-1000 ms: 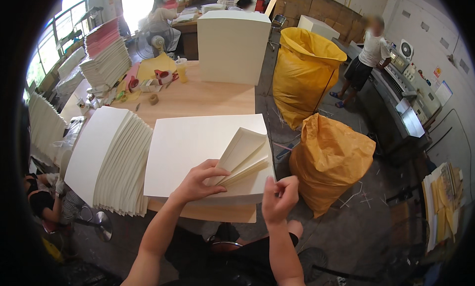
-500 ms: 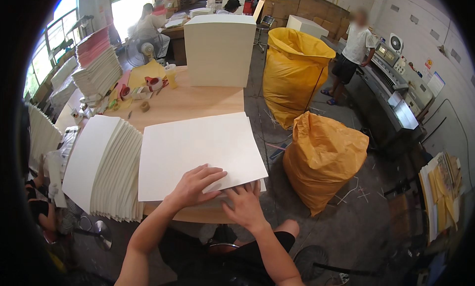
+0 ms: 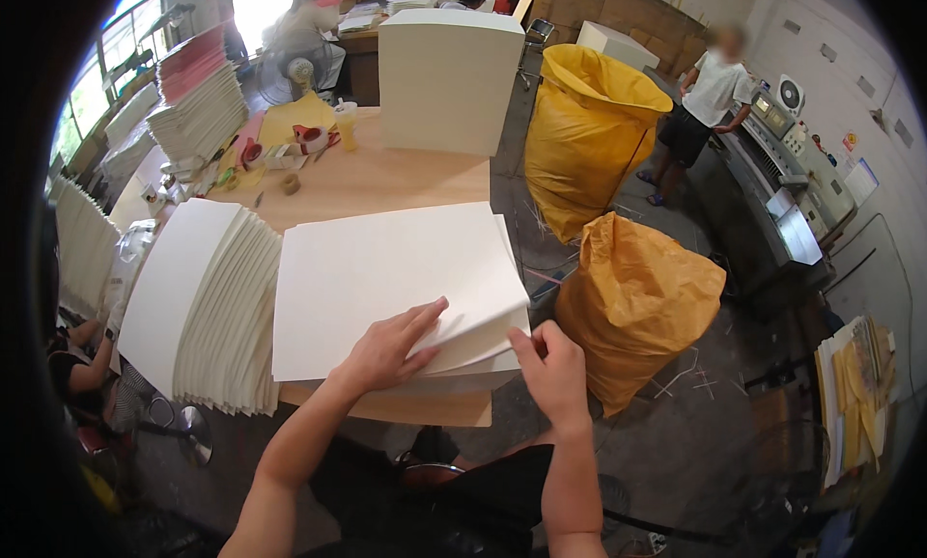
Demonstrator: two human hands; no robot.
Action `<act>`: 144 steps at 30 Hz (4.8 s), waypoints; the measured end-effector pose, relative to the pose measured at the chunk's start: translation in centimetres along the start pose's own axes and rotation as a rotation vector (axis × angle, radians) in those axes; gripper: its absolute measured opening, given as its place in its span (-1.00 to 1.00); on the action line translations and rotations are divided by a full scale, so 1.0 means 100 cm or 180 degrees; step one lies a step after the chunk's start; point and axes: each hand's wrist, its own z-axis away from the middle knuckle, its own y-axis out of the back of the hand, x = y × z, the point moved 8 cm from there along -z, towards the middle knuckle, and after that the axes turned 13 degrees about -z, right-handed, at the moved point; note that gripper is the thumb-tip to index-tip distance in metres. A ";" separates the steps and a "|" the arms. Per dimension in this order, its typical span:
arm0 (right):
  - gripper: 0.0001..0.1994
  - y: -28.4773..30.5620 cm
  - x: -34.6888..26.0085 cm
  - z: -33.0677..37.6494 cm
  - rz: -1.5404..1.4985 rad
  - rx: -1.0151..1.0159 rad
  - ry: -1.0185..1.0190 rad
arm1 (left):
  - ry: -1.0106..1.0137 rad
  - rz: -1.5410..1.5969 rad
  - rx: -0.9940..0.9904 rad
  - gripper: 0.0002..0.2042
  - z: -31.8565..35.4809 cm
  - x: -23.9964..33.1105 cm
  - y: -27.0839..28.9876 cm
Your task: The person repeatedly picks up small stacks of white paper sheets from a table, aligns them, and places them onto a growing pile. The hands handle the sheets directly without tools, and the process continues throughout the clip.
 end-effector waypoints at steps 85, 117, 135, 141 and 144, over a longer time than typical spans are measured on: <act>-0.69 -0.072 0.005 0.047 0.0674 -0.0410 0.1921 | -0.0420 0.0569 0.0112 -0.42 -0.008 -0.002 0.005; -0.58 -0.049 0.034 -0.015 -0.3220 0.0131 -0.0470 | -0.0177 -0.0036 0.0005 -0.60 -0.009 -0.001 -0.002; -0.66 -0.043 0.036 -0.015 -0.2911 -0.0258 -0.0570 | -0.0190 0.0121 -0.0025 -0.52 -0.014 -0.003 -0.002; -0.63 -0.035 0.024 -0.014 -0.1255 0.0080 0.0149 | -0.0085 -0.0063 -0.0004 -0.60 -0.011 -0.003 -0.007; -0.62 -0.048 0.037 -0.017 -0.2941 -0.0076 -0.0650 | -0.0217 -0.0166 -0.0024 -0.64 -0.011 -0.001 -0.003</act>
